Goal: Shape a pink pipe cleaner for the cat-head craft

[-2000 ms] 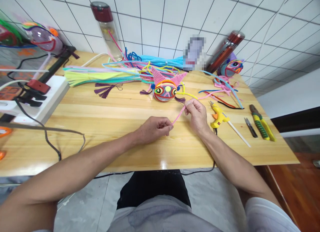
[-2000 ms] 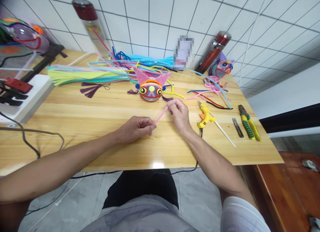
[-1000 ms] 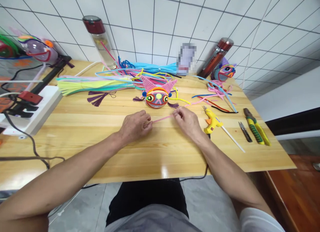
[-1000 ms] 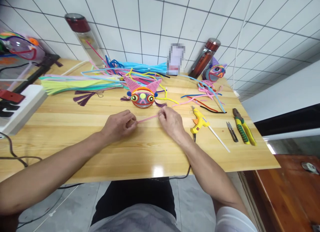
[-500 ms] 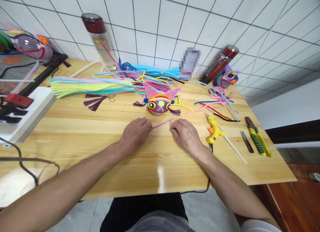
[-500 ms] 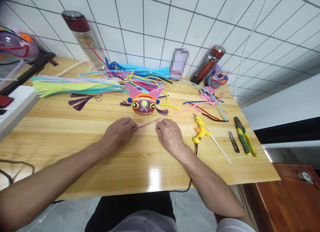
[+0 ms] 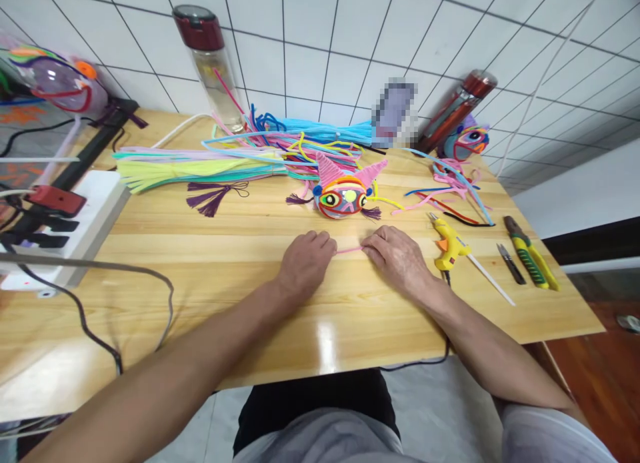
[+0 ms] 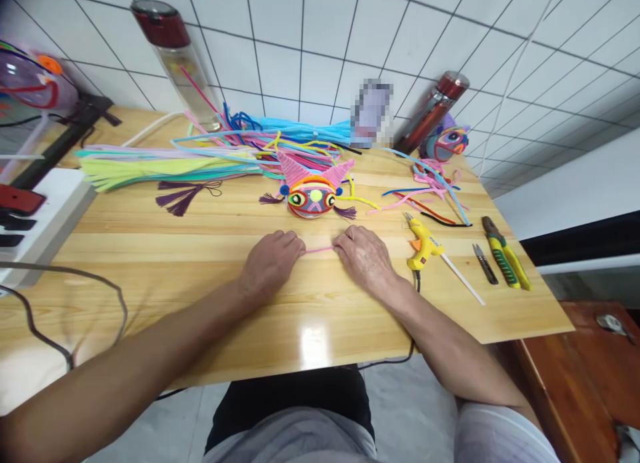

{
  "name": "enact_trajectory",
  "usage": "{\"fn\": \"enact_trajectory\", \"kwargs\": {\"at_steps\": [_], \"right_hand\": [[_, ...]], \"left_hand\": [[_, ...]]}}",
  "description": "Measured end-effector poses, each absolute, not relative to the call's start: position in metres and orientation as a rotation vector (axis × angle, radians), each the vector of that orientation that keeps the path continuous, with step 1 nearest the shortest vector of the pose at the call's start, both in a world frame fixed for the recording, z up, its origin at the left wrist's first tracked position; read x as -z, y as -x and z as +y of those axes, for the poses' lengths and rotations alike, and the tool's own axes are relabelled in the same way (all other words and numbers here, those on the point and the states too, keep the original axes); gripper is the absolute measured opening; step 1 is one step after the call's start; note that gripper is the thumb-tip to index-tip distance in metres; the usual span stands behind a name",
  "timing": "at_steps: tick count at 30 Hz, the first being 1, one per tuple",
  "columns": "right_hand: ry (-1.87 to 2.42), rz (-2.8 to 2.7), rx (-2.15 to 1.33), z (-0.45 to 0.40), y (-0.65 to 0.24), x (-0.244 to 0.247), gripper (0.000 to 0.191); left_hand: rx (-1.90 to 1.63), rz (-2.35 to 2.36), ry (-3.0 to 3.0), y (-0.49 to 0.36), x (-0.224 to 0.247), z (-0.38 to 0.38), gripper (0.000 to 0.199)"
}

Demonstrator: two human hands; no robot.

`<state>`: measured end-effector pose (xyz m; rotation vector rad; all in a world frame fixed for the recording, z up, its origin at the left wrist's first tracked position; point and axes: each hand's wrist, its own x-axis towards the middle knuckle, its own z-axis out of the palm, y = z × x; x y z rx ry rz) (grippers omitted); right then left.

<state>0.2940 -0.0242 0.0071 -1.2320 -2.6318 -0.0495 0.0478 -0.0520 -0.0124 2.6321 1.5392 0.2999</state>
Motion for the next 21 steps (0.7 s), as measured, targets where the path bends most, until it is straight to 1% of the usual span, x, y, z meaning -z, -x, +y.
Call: {"fn": "enact_trajectory", "kwargs": {"at_steps": [9,14,17,21], "right_hand": [[1.083,-2.586,0.245,-0.0166,-0.2967,0.0018,0.025],[1.074,-2.555,0.251,-0.0153,-0.2968,0.0040,0.022],[1.099,-2.590,0.236,-0.0141,-0.2988,0.0037,0.022],[1.254,-2.718,0.190,-0.0137,-0.2978,-0.0029,0.024]], "left_hand": [[-0.344,1.540,-2.668,-0.0527,0.0063,-0.0577,0.019],[-0.300,1.597,-2.629,-0.0525,0.0083,-0.0540,0.021],[-0.279,1.638,-2.621,-0.0528,0.0104,-0.0516,0.020],[-0.263,1.706,-2.636,-0.0513,0.0111,-0.0486,0.022]]}}
